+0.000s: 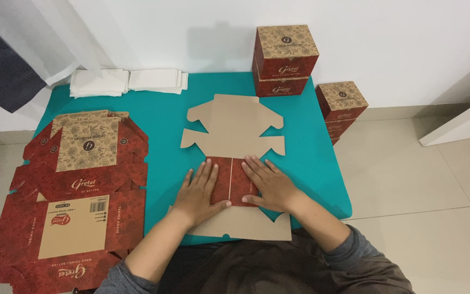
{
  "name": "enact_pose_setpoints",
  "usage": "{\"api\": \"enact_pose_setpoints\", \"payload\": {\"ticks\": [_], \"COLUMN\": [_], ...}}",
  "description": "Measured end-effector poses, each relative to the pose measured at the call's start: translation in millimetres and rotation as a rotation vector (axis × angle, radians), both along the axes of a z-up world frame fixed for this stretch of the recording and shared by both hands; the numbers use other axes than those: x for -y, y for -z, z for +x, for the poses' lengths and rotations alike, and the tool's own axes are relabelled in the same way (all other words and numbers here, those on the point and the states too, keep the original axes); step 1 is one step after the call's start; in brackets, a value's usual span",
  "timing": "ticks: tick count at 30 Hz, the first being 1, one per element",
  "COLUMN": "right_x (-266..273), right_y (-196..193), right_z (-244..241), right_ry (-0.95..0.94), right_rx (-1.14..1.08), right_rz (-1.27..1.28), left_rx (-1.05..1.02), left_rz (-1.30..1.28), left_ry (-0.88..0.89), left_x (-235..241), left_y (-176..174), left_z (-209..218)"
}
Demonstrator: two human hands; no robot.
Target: The person folds a flat cardboard sheet into a box, inserts a white rectangular item, and closes the lid. The person repeats this process with another flat sheet, inserting another white item and closing the box.
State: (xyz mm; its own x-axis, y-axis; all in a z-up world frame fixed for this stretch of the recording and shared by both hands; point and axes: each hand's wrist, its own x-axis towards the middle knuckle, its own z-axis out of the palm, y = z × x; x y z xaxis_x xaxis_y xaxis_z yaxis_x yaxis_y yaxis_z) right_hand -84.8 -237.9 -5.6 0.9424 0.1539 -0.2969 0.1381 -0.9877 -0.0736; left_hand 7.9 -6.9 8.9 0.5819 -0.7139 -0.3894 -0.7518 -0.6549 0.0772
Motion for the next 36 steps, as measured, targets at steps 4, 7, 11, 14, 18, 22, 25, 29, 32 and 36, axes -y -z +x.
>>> {"api": "enact_pose_setpoints", "payload": {"ticks": [4, 7, 11, 14, 18, 22, 25, 29, 32, 36], "right_x": [-7.6, -23.5, -35.6, -34.9, -29.6, 6.6, 12.0, 12.0, 12.9, 26.3], "right_y": [-5.2, -26.2, -27.5, -12.1, -10.5, 28.5, 24.8, 26.4, 24.2, 32.9], "right_z": [-0.9, -8.6, -24.5, -32.7, -50.4, -59.5, -62.4, -69.3, -79.4, -101.5], "right_ry": [0.011, 0.037, 0.044, 0.086, 0.214, 0.342, 0.569, 0.506, 0.480, 0.468], "right_rx": [0.030, -0.058, -0.037, 0.081, 0.402, 0.552, 0.420, 0.453, 0.439, 0.528], "right_rz": [0.029, 0.023, 0.077, 0.090, 0.282, 0.660, 0.766, 0.826, 0.803, 0.602], "left_rx": [0.027, 0.069, 0.034, 0.082, 0.082, 0.162, 0.046, -0.009, -0.117, -0.313], "left_rz": [0.018, -0.008, -0.215, -0.292, -0.514, -0.918, -0.971, -1.074, -1.062, -1.026], "left_ry": [-0.003, -0.020, -0.086, -0.106, -0.203, -0.249, -0.385, -0.412, -0.430, -0.419], "left_x": [1.0, -0.6, -1.3, -6.2, -21.6, -44.5, -49.6, -48.1, -50.6, -61.8], "left_y": [7.2, 14.7, 15.7, -0.8, -23.4, 43.4, 43.1, 50.5, 44.7, 38.9], "left_z": [0.6, 1.2, -5.8, -24.1, -43.8, -35.5, -44.6, -51.8, -56.5, -64.3]}}
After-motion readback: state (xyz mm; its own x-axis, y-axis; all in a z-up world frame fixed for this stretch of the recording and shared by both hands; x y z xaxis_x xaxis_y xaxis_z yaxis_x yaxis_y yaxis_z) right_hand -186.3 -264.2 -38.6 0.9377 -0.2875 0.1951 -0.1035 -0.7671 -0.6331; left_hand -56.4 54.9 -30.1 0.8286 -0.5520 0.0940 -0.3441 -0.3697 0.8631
